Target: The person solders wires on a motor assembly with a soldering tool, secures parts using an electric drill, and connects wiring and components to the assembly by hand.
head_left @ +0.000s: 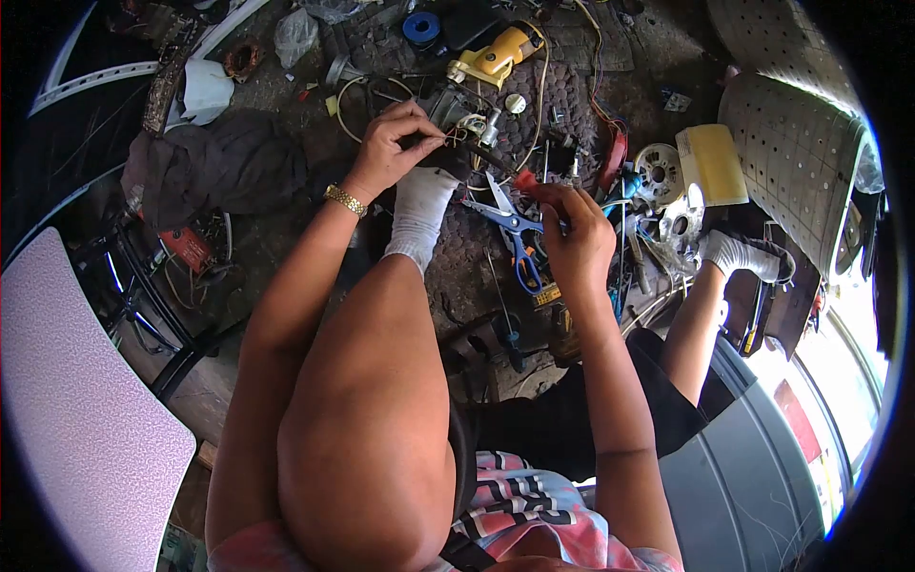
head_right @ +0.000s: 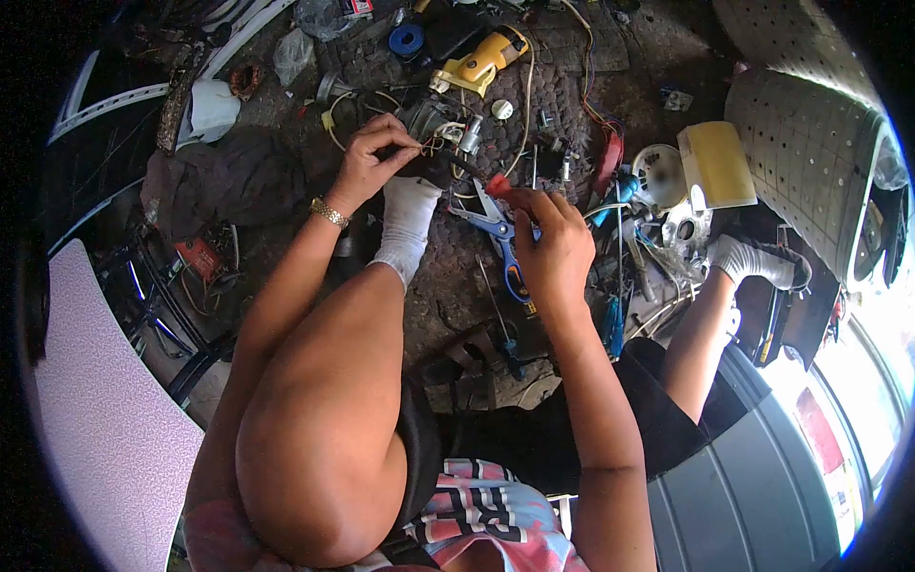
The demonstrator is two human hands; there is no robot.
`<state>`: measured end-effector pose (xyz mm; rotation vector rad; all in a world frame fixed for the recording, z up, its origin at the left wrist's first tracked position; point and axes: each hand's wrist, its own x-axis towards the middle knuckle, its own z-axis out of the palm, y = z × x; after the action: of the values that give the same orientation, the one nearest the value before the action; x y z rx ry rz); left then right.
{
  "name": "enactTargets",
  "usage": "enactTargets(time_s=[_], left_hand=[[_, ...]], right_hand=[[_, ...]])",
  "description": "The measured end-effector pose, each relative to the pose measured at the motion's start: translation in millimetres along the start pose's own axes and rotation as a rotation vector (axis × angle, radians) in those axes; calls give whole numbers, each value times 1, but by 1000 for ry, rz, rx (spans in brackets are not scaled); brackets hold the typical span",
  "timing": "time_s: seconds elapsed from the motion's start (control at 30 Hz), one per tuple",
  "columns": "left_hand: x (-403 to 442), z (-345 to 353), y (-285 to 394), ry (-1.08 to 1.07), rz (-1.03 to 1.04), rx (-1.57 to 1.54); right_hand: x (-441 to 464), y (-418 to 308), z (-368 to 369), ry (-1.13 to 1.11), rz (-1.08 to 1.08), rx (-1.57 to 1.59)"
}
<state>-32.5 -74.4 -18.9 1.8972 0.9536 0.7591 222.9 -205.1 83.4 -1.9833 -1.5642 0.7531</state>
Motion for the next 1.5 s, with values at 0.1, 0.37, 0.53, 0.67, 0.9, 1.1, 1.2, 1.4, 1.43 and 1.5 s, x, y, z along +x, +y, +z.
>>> enactTargets(time_s=[0.1,0.37,0.53,0.67,0.9,1.1,1.2,1.4,1.43,1.5], left_hand=[[1,2,0,33,57,7],[19,8,5,14,-336,-224],[36,1,4,-135,-344,-104],[40,0,2,-216,-361,12],[42,2,1,-204,-331,88],[44,-1,0,-243,-384,177],[45,-1,-1,-243,-368,185],[45,-3,1,-250,-372,190],[45,-2,1,-250,-372,189],[45,-3,2,-249,-381,181]], right_hand=[[0,0,0,-9,15,-15],[-1,0,1,11,-2,-33],[-1,-1,1,13,-16,-54],[-2,0,2,15,-23,-66],[-2,-3,0,6,-8,-71],[-1,-1,2,27,-34,-51],[-1,-1,2,26,-24,-59],[-1,-4,-1,11,-7,-72],[-1,-4,-1,12,-8,-73],[-1,-3,0,26,-28,-64]])
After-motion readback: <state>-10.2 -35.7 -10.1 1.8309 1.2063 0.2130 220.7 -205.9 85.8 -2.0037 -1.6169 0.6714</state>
